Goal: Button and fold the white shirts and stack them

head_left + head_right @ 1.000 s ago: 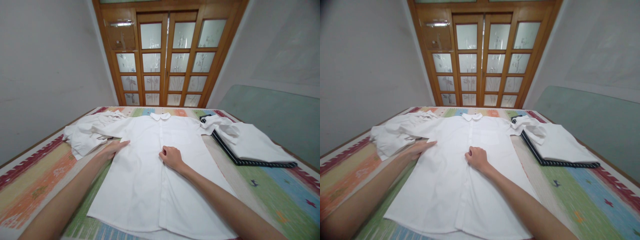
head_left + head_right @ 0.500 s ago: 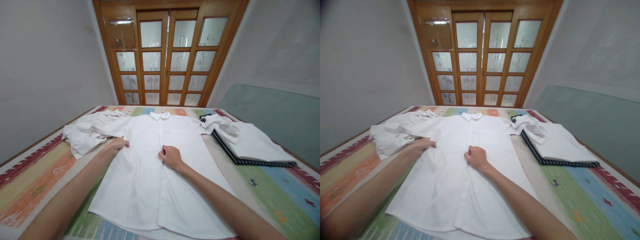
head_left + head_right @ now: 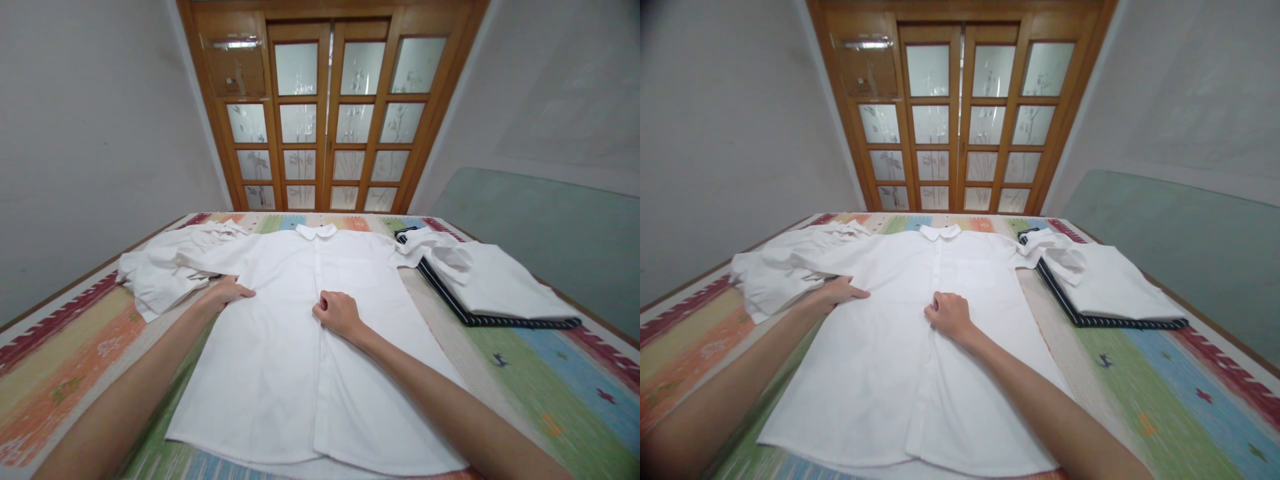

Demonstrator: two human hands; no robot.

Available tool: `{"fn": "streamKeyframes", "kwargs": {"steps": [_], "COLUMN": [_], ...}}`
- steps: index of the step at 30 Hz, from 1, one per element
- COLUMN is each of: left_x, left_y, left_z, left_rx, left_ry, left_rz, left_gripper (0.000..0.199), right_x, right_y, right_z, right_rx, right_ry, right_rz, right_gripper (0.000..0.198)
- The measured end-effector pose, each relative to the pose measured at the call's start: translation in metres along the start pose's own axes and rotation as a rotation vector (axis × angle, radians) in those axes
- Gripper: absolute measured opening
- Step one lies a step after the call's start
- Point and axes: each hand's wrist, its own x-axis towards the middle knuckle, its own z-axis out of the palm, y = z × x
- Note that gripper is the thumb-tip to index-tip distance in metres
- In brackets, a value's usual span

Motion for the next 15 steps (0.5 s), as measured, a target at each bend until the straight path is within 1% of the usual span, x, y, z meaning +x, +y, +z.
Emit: {"fn": "streamKeyframes", "kwargs": {"steps": [4,7,8,11,12,14,15], "left_x": [0.005,0.007,0.007,0.003,0.001,-0.005,-0.009], "left_y": [-0.009,-0.013,-0.014,-0.013,-0.012,-0.011,-0.01], "left_z": [-0.008,-0.01,-0.01,-0.006,-0.005,-0.001,0.002], "left_rx": [0.324,0.592,0.672,0.881,0.942,1.042,1.08], "left_ry": [0.098,0.225,0.253,0.273,0.298,0.392,0.445], "left_rz": [0.107,0.191,0.203,0.192,0.191,0.207,0.236], "left_gripper": [0.045,0.047,0.048,0.049,0.052,0.055,0.053], "right_x": [0.0,0.0,0.0,0.0,0.0,0.001,0.001], "right_y": [0.0,-0.001,-0.001,-0.001,-0.001,-0.001,-0.002], "right_z": [0.0,-0.001,-0.001,-0.001,-0.001,-0.001,-0.001], "right_rx": [0.007,0.011,0.011,0.009,0.006,0.0,-0.002], "right_ry": [-0.005,-0.018,-0.018,-0.006,-0.004,-0.003,-0.006], "right_rz": [0.008,0.014,0.015,0.013,0.014,0.018,0.021], "right_gripper": [0.018,0.018,0.018,0.018,0.019,0.02,0.02]}}
